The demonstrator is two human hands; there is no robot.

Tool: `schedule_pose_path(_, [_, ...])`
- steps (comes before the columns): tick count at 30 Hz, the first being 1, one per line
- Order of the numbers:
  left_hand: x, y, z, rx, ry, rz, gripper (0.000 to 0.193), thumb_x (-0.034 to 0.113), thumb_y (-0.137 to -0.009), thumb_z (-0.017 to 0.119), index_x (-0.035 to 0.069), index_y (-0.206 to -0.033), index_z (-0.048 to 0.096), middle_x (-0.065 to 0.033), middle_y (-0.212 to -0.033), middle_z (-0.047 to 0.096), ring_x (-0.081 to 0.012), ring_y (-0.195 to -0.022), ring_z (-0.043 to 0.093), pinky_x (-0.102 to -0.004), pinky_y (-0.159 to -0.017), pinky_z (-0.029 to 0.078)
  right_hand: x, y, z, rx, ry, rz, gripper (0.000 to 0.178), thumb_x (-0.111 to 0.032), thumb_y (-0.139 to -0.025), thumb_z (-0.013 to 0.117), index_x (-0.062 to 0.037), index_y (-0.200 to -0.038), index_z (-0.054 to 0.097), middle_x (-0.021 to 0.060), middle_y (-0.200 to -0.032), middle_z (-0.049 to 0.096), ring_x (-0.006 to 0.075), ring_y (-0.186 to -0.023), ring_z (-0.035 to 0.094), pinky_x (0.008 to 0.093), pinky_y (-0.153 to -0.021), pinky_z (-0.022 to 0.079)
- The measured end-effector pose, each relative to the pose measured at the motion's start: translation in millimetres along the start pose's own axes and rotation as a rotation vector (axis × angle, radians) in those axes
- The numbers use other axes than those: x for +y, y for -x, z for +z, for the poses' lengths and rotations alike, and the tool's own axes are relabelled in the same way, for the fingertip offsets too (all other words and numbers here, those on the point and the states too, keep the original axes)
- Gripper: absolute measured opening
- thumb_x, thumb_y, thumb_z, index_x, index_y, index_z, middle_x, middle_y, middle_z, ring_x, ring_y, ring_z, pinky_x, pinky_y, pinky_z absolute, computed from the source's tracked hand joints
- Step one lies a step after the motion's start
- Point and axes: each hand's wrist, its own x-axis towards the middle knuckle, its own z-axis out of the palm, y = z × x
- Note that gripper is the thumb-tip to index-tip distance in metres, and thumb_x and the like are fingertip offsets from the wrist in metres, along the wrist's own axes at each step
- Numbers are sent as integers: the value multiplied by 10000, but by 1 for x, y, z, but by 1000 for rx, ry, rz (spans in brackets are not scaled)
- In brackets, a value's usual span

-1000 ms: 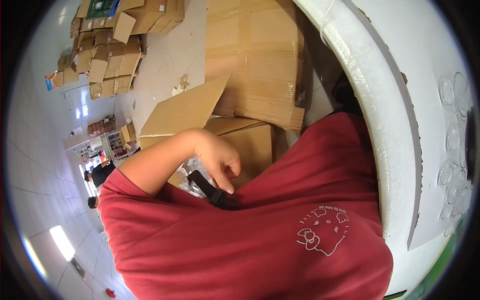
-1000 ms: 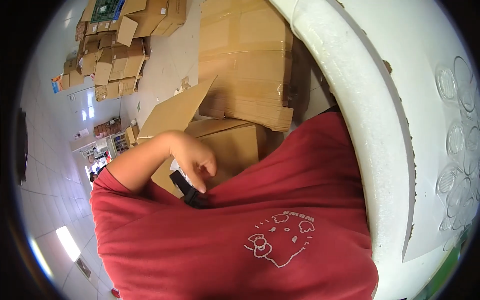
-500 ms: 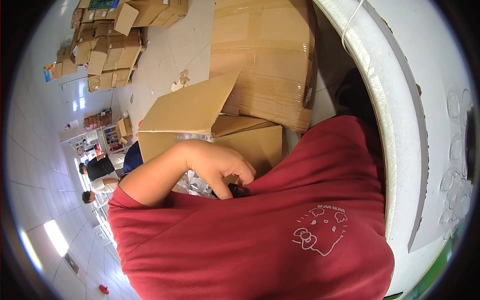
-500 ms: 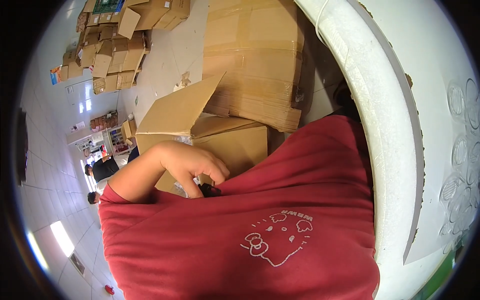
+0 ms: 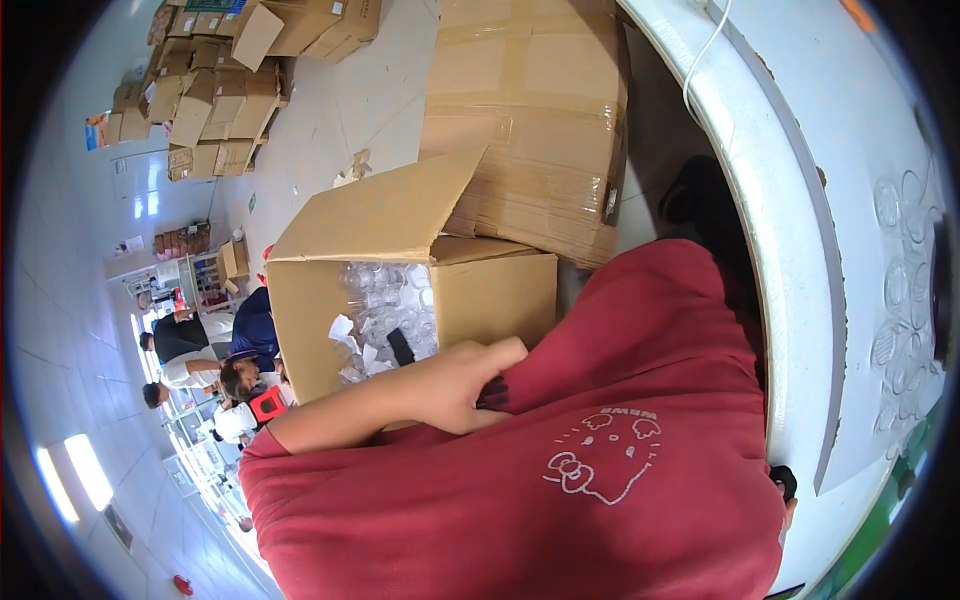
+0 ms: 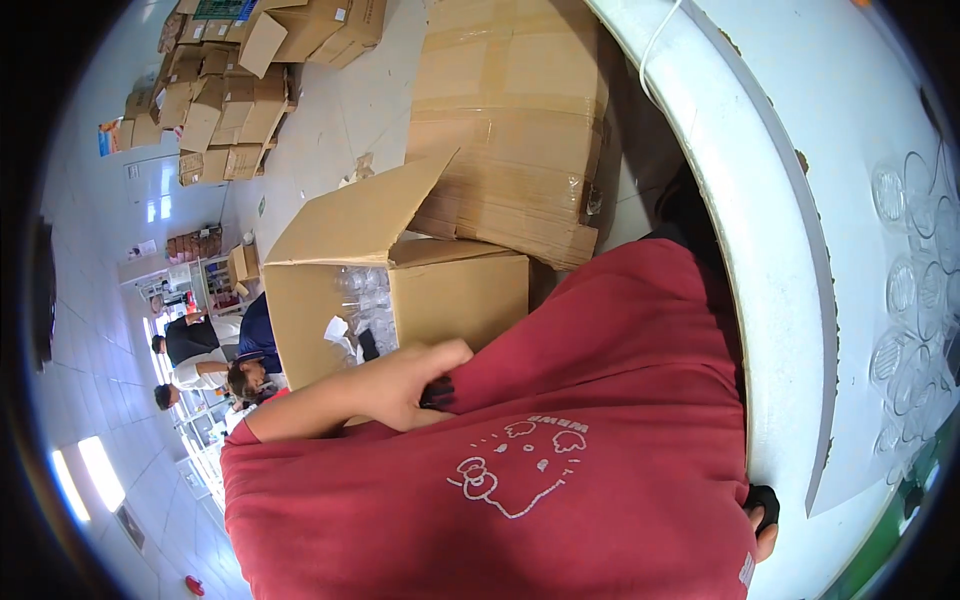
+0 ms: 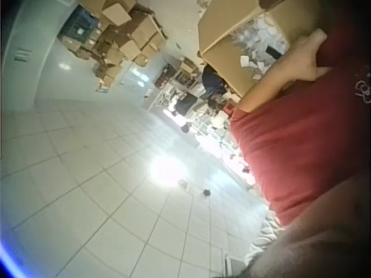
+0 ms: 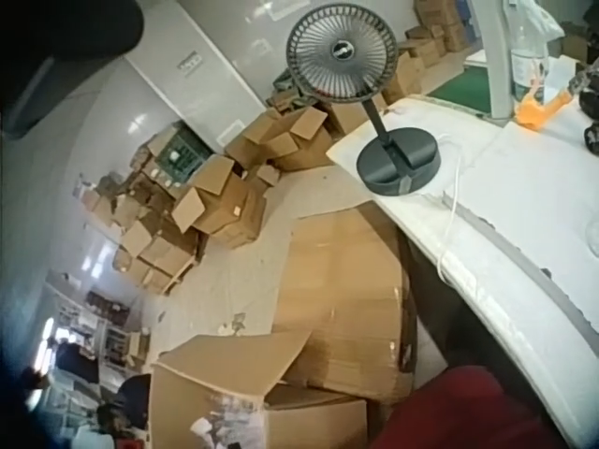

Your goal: The person assembles electronic light components by fitting plastic lenses onto circular LED light housings by hand.

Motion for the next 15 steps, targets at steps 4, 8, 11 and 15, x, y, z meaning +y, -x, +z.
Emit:
schedule_pose_path(4, [-16,10,31,630,228,18,383,33,-891,643,62,-1238,485,-19,-795,584,-71,-703,530,-246,-637,434,-9,-5,6,-17,-48,-23,511,-527,-930,519,-28,-876,612,73,-807,615,186,-780,566,301,-700,454])
schedule_pose_path(8, [-5,11,34,903,316,-145,369,82,-989,489,50,-1348,408,5,-696,486,-57,-563,425,-215,-530,381,-17,-8,9,-28,-100,-39,534,-544,-926,518,-21,-872,607,75,-807,613,184,-788,564,299,-706,452])
schedule_pose_path(11, [2,1,36,906,748,-77,278,179,-1016,468,79,-1274,441,6,-653,415,-93,-538,400,-241,-529,404,-27,4,14,-24,-154,-76,552,-557,-923,517,-15,-869,604,76,-807,612,182,-794,563,297,-711,450])
schedule_pose_path(15, [1,-16,32,737,1272,-23,193,268,-1012,492,114,-1126,513,13,-595,329,-111,-519,351,-263,-477,363,-21,13,10,-141,99,-300,602,-586,-905,525,14,-871,543,83,-730,572,200,-677,525,316,-649,426])
